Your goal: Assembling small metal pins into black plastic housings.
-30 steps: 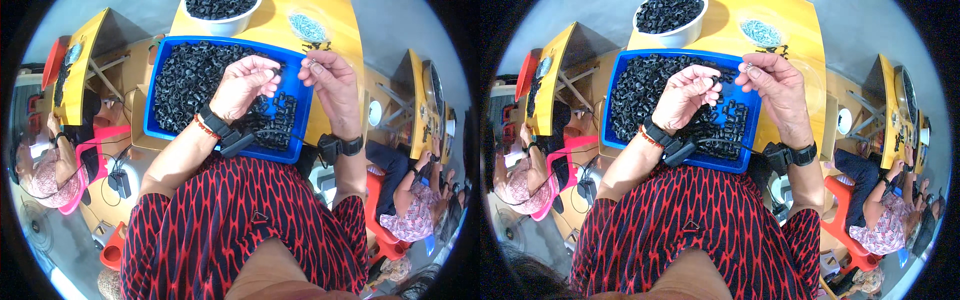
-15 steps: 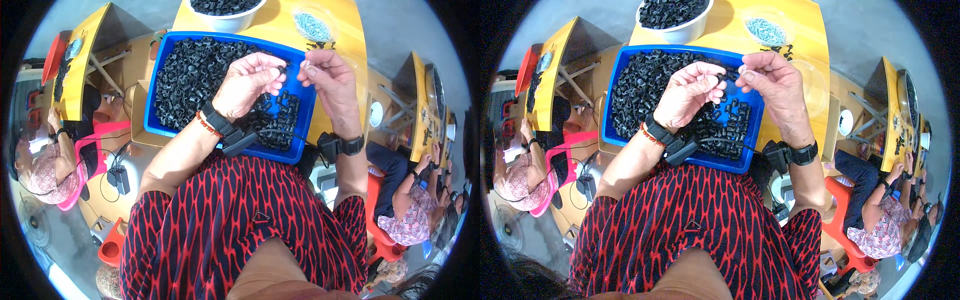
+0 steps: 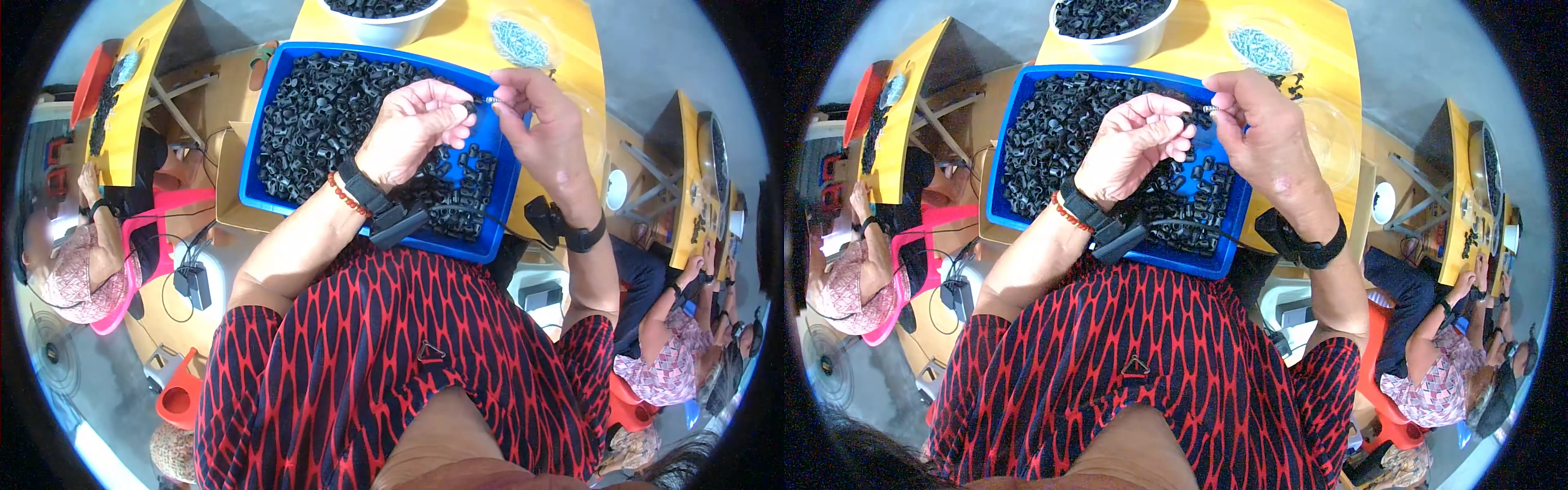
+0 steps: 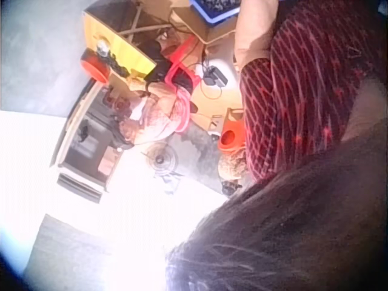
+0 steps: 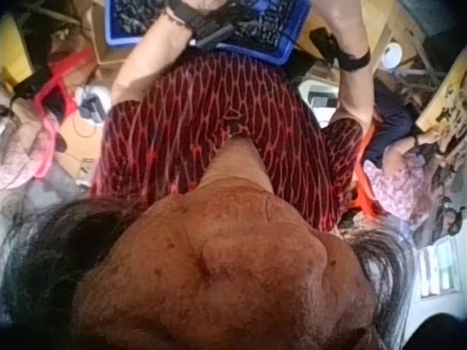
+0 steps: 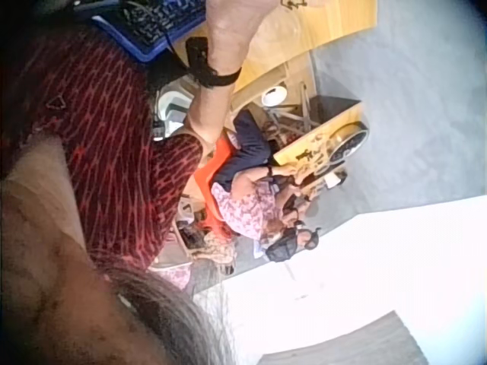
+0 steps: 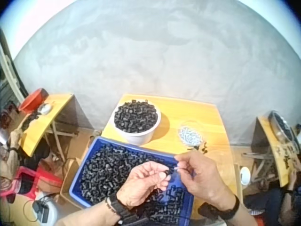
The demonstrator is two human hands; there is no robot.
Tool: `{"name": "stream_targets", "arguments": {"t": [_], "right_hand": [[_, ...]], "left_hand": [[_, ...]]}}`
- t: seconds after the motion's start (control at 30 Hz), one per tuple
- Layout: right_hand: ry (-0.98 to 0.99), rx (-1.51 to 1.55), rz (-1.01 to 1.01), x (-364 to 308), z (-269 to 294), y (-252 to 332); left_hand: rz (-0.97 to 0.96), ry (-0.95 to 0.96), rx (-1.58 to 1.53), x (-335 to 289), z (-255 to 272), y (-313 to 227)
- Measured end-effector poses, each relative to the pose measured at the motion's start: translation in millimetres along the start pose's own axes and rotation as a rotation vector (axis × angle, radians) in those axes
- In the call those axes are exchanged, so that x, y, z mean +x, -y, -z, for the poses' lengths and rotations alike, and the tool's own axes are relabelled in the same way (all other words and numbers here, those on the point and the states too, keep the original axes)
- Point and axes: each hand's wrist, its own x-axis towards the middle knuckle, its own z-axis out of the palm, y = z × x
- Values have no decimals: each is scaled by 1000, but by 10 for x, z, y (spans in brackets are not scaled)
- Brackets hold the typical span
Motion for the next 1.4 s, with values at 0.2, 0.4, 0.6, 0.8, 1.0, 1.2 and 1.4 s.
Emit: {"name": "stream_targets", "arguments": {"t": [0.2,0.4,0.6,0.8,1.0,1.2,1.4], "right_hand": [[17,-151,120,16,-18,7],[50,-137,135,18,-28,24],[61,50,53,-12,-95,-100],[34,755,-303,-100,-125,-233],[10,1018,-392,-111,-143,-211],[10,1016,-373,-149,-166,-246],[4,922,-344,-153,-192,-260]], "left_hand": [[9,-31,22,1,-14,-4],[10,-31,39,-11,-15,-12],[4,-1,50,-4,6,-6],[8,-11,38,-4,2,2],[13,-26,41,-5,-17,-6],[10,-7,22,-3,3,0],[11,-18,26,-10,-40,-22]]}}
